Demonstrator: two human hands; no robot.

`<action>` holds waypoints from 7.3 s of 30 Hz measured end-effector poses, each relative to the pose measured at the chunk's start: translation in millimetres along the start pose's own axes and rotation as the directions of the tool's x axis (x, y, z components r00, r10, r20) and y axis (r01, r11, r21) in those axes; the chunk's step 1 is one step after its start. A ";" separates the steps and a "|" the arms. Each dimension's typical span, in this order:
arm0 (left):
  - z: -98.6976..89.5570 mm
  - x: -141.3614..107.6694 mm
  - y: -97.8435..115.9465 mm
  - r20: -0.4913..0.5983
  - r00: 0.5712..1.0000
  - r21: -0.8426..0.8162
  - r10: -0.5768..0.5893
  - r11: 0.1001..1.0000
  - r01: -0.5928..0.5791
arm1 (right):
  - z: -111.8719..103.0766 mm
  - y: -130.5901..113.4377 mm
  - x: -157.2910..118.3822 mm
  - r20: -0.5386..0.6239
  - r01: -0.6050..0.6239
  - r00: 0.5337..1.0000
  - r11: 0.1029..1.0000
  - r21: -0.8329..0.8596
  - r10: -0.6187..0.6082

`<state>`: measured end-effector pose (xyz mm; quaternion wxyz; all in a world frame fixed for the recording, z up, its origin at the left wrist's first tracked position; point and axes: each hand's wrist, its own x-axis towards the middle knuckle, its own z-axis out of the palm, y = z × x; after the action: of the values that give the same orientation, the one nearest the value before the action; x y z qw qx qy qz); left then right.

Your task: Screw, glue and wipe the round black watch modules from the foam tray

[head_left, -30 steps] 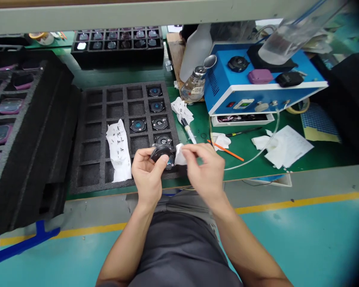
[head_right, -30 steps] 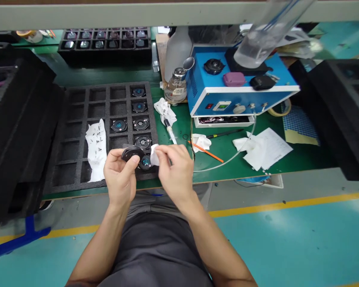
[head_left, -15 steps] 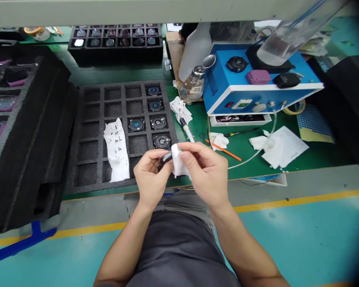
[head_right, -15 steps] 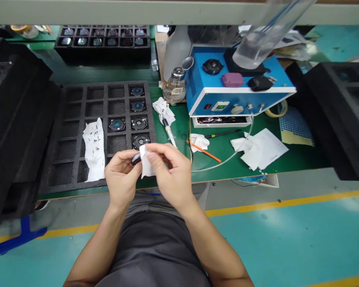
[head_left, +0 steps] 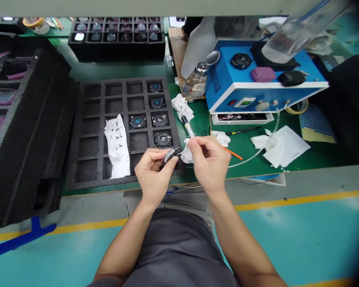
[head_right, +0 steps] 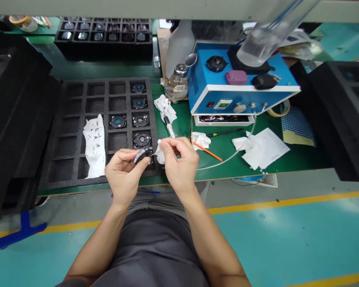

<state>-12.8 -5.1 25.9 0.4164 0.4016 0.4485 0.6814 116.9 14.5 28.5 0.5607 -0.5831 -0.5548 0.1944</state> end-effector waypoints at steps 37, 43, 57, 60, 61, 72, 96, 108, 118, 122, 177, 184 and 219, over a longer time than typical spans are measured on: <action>-6.1 10.3 4.1 -0.058 0.950 -0.229 -0.308 0.930 0.287 | 12.1 -22.9 -8.4 0.341 0.360 0.913 0.834 -0.419 -0.223; -11.3 16.8 12.5 0.060 0.883 -0.356 -0.466 0.816 0.455 | -3.8 -13.8 -7.3 0.261 0.255 0.949 0.917 -0.307 -0.177; -18.1 21.0 11.6 0.235 0.861 -0.319 -0.450 0.801 0.506 | -15.2 -34.2 -1.0 0.169 -0.034 0.985 0.999 0.020 0.031; -16.5 18.4 9.3 0.212 0.888 -0.278 -0.407 0.846 0.454 | -7.4 -41.5 2.8 0.241 0.065 0.968 0.998 -0.006 -0.062; -15.8 17.0 8.3 0.190 0.901 -0.265 -0.390 0.863 0.429 | -4.5 -42.6 3.7 0.264 0.131 0.957 0.991 -0.032 -0.118; -13.2 6.2 -1.7 0.094 0.968 -0.140 -0.233 0.960 0.244 | 0.1 -33.4 -7.0 0.205 0.403 0.910 0.885 -0.235 -0.360; -10.3 3.4 -2.5 0.112 0.993 0.166 -0.039 0.986 0.020 | -23.5 -39.8 40.5 0.560 -0.061 0.825 0.997 -0.055 0.082; -5.0 -2.8 -3.2 0.128 0.990 0.261 0.063 0.961 -0.095 | -26.6 -43.2 30.2 0.610 0.496 0.790 0.639 -0.588 -0.051; -16.4 8.6 2.5 0.079 0.955 -0.187 -0.285 0.937 0.295 | -48.1 -28.4 26.9 0.419 0.296 0.907 0.750 -0.591 -0.028; -13.2 10.4 6.3 0.081 0.941 -0.206 -0.329 0.918 0.339 | -54.2 -20.5 26.7 0.362 0.161 0.931 0.836 -0.524 0.048; 0.0 20.9 14.6 0.026 0.954 -0.230 -0.299 0.927 0.297 | -102.5 53.6 50.8 0.046 -0.134 0.985 0.900 -0.414 0.167; -1.2 19.5 16.0 0.049 0.954 -0.195 -0.297 0.934 0.301 | -87.6 73.6 84.8 0.211 -0.018 0.958 0.779 -0.627 0.193; -1.4 23.7 40.2 0.195 0.855 -0.212 -0.480 0.831 0.514 | -46.9 -27.9 29.6 0.554 0.015 0.832 0.999 0.042 -0.036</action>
<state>-30.3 6.4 67.6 0.6568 0.2584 0.4166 0.5730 153.8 12.7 78.3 0.3891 -0.4842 -0.6974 0.3575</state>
